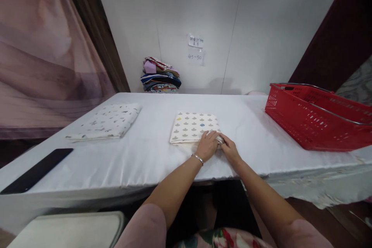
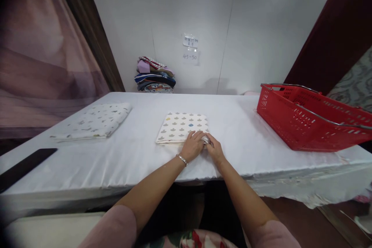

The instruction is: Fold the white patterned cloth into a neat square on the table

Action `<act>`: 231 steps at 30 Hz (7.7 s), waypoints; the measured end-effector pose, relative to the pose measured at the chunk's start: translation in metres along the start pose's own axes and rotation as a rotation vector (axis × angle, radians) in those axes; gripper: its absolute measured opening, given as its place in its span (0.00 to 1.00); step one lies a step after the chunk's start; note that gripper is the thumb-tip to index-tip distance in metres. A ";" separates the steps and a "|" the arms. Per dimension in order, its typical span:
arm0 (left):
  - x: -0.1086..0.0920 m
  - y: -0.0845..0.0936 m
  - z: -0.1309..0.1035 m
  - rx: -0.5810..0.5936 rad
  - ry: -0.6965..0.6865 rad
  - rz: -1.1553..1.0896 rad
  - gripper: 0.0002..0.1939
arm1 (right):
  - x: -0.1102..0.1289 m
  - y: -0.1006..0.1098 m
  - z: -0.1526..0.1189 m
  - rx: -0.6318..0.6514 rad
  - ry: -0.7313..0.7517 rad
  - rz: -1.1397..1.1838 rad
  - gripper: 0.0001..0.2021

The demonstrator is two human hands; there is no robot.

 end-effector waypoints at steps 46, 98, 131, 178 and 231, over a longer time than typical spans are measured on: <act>0.044 0.016 -0.044 0.055 0.032 0.191 0.11 | 0.042 -0.034 -0.015 0.088 0.449 -0.798 0.14; 0.114 0.036 -0.095 0.092 0.178 -0.001 0.20 | 0.033 -0.108 -0.015 0.414 0.465 -1.046 0.29; 0.176 0.023 -0.084 0.086 0.759 -0.065 0.21 | -0.041 -0.019 0.058 0.119 -0.316 -0.579 0.29; 0.225 -0.006 -0.076 0.111 1.290 -0.260 0.14 | 0.012 -0.097 0.028 0.529 0.084 -0.999 0.28; 0.183 -0.022 -0.050 0.236 0.903 -0.211 0.24 | -0.031 -0.016 0.116 0.315 -0.214 -0.962 0.26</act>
Point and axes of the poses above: each hand's wrist, its own z-axis towards the middle knuckle, its own y-axis out of the back of the hand, x = y × z, the point moved 8 cm from there along z, towards the middle knuckle, and after that the axes turned 2 degrees about -y, right-handed, at the moved point
